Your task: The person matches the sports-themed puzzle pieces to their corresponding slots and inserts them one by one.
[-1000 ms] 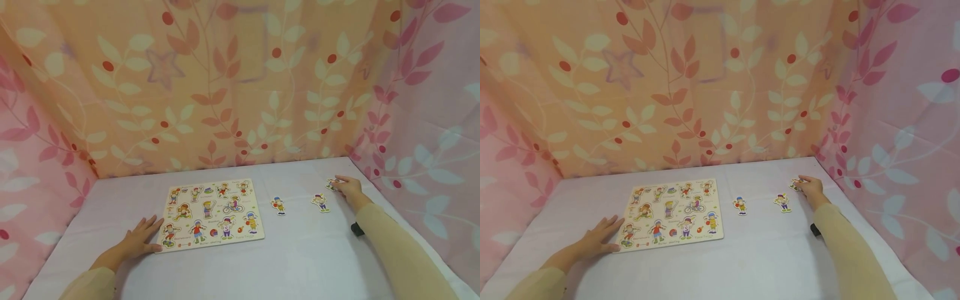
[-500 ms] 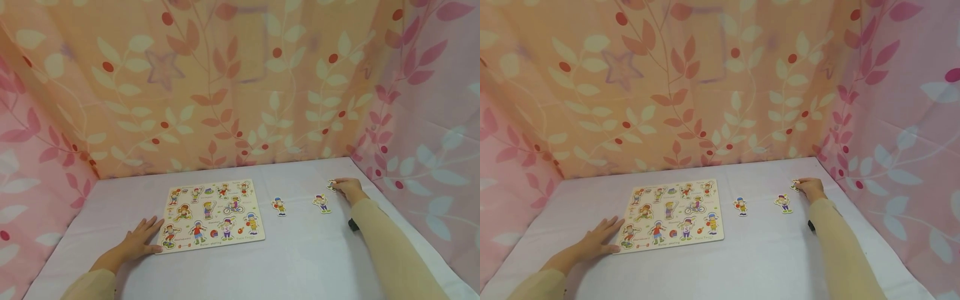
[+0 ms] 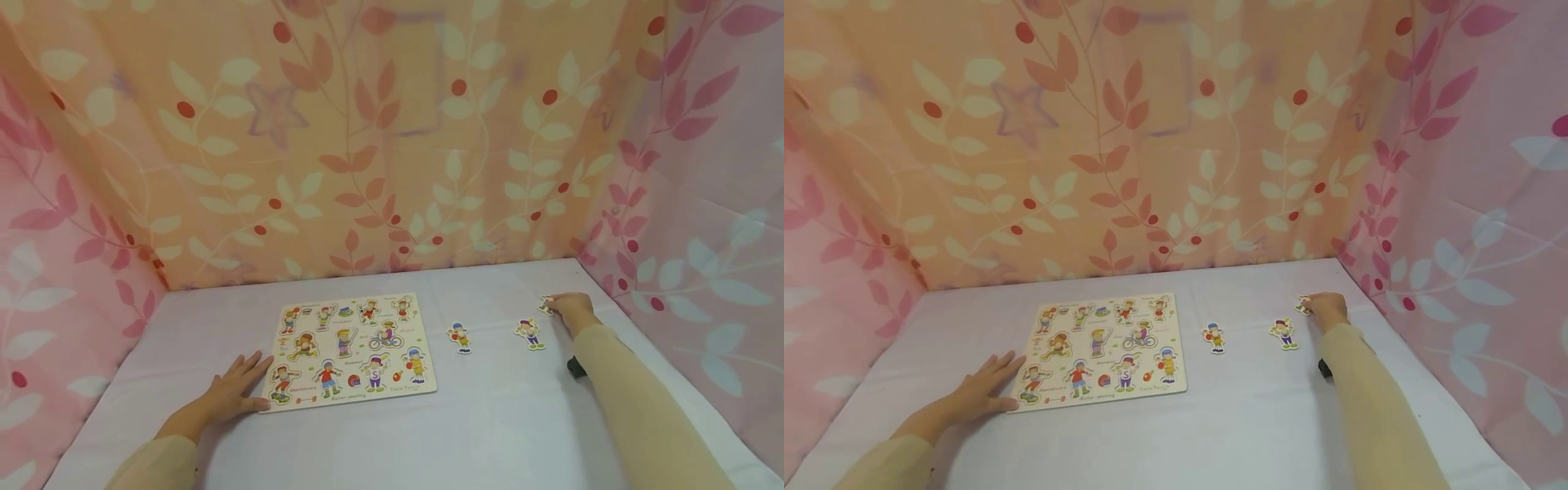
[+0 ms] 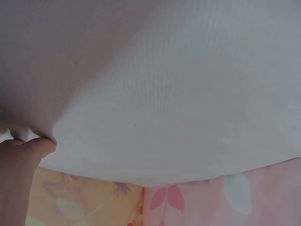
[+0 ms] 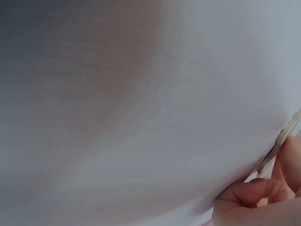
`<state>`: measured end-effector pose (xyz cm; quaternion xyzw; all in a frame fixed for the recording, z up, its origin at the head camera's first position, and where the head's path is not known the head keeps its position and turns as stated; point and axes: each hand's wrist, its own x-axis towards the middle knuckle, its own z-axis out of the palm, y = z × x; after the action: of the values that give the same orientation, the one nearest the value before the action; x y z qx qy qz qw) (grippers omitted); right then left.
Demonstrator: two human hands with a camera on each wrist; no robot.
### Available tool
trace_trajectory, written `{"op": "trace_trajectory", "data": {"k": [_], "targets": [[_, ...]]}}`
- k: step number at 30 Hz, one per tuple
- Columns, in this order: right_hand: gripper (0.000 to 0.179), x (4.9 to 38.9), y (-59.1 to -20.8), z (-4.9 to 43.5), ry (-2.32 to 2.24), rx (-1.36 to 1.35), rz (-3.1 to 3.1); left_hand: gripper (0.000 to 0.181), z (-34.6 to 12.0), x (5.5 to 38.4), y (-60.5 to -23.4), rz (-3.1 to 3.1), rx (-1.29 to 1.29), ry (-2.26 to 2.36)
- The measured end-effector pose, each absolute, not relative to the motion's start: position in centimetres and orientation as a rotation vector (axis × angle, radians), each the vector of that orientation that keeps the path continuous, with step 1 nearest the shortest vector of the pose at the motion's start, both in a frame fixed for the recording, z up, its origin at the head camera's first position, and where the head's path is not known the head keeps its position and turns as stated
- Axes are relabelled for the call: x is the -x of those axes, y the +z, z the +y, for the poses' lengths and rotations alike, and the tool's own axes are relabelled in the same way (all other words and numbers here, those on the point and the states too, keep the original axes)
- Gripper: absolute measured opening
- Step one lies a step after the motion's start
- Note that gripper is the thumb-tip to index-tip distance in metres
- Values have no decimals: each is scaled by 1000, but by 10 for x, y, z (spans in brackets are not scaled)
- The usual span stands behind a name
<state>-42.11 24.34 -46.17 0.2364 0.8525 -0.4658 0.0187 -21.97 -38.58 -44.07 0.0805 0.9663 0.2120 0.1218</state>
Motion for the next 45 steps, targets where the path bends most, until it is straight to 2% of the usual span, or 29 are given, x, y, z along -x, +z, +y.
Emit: {"op": "trace_trajectory", "data": {"k": [6, 11, 15, 24, 29, 39, 45], "targets": [[34, 419, -467, 242, -1581, -741, 2586, 90, -385, 218, -445, 2819, -240, 635], [32, 411, -463, 235, -1605, -592, 2598, 92, -388, 219, -448, 2811, -229, 640], [20, 406, -457, 230, -1633, -510, 2590, 92, -390, 219, -449, 2815, -223, 625], [3, 392, -444, 224, -1712, -381, 2561, 92, -389, 218, -446, 2814, -224, 621], [4, 382, -437, 221, -1700, -330, 2540, 91, -388, 219, -444, 2812, -240, 625], [27, 369, -430, 208, -1551, -278, 2531, 90, -387, 222, -441, 2825, -250, 590], [25, 364, -426, 197, -1541, -260, 2516, 91, -387, 221, -444, 2825, -245, 605]]}}
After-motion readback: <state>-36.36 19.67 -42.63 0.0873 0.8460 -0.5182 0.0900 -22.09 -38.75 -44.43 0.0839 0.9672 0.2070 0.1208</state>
